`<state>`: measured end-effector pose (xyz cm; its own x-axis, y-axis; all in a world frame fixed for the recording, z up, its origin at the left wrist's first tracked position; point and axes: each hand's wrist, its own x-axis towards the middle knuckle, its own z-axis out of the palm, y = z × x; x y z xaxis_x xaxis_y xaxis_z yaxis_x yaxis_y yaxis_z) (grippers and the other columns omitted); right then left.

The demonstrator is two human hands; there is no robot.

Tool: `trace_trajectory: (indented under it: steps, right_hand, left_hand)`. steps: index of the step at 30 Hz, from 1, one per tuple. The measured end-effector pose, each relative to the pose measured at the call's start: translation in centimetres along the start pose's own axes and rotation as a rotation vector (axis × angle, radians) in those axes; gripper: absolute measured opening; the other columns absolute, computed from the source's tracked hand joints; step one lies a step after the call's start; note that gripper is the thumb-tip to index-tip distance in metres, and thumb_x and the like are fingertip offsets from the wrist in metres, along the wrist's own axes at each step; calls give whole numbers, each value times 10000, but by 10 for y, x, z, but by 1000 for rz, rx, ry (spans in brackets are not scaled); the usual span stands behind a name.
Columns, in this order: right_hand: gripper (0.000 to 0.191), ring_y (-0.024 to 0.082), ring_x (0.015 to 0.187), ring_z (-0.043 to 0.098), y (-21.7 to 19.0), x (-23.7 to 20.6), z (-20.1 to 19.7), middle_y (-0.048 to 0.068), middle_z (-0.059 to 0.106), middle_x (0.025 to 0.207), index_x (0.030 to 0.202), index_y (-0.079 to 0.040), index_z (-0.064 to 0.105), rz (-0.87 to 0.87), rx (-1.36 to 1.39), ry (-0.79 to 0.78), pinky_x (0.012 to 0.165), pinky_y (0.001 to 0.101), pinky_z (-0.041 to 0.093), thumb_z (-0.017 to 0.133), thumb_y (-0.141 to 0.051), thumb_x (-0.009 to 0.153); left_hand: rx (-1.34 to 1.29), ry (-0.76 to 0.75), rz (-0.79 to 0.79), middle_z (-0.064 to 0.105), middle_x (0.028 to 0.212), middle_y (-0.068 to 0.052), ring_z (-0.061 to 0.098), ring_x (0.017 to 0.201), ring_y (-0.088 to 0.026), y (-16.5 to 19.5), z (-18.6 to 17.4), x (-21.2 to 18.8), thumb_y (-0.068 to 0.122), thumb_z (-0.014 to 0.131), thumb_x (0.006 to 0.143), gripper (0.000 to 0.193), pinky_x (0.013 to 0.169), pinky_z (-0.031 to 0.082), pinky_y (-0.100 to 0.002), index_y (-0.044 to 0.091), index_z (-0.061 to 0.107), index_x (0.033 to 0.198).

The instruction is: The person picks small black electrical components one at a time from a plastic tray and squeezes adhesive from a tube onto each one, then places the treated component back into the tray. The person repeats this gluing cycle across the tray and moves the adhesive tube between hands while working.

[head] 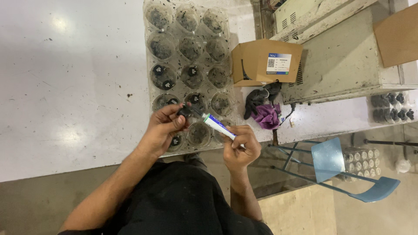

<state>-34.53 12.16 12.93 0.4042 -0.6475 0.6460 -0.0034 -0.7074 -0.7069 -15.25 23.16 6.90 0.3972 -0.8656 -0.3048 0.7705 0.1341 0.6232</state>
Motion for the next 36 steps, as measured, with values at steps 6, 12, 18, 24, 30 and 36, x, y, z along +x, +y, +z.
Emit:
trace_trajectory:
  steps: [6, 12, 18, 24, 30, 36]
  right_hand:
    - [414, 158, 931, 656, 11, -3, -18, 120, 695, 983, 801, -75, 447, 136, 53, 123, 829, 280, 552, 818, 99, 857]
    - [439, 156, 913, 656, 12, -12, -21, 123, 687, 961, 792, -79, 424, 169, 31, 47, 803, 265, 535, 822, 94, 860]
    - [421, 152, 908, 656, 10, -18, -15, 127, 686, 968, 787, -76, 429, 193, 48, 18, 787, 260, 546, 805, 93, 871]
    - [421, 142, 899, 656, 11, -17, -14, 122, 677, 967, 790, -76, 429, 178, 28, 12, 779, 254, 549, 811, 81, 870]
    - [418, 138, 902, 651, 13, -19, -15, 124, 676, 972, 789, -77, 430, 199, 20, 19, 770, 247, 537, 810, 77, 872]
    - [410, 135, 898, 647, 14, -22, -15, 123, 678, 977, 791, -75, 440, 205, 18, 30, 782, 251, 537, 813, 76, 871]
  left_hand:
    - [467, 281, 223, 756, 1049, -61, 728, 951, -125, 22, -62, 43, -106, 820, 780, 454, 870, 632, -282, 16, 676, 1192]
    - [811, 215, 115, 758, 1068, -91, 755, 914, -169, 25, -75, 52, -20, 814, 738, 455, 801, 618, -286, 24, 671, 1167]
    - [1812, 151, 331, 718, 1010, -119, 697, 857, -350, 37, -67, 58, 148, 788, 736, 318, 729, 562, -470, 157, 760, 1052]
    - [2021, 76, 452, 663, 944, -132, 668, 815, -331, 26, -70, 65, 135, 795, 682, 300, 679, 557, -462, 111, 746, 976]
    - [2058, 103, 369, 686, 952, -138, 684, 851, -341, 26, -62, 66, 101, 771, 719, 315, 703, 558, -457, 105, 718, 1029]
    - [1919, 45, 338, 714, 934, -168, 694, 854, -382, 14, -32, 79, 158, 756, 797, 258, 746, 550, -499, 69, 679, 1027]
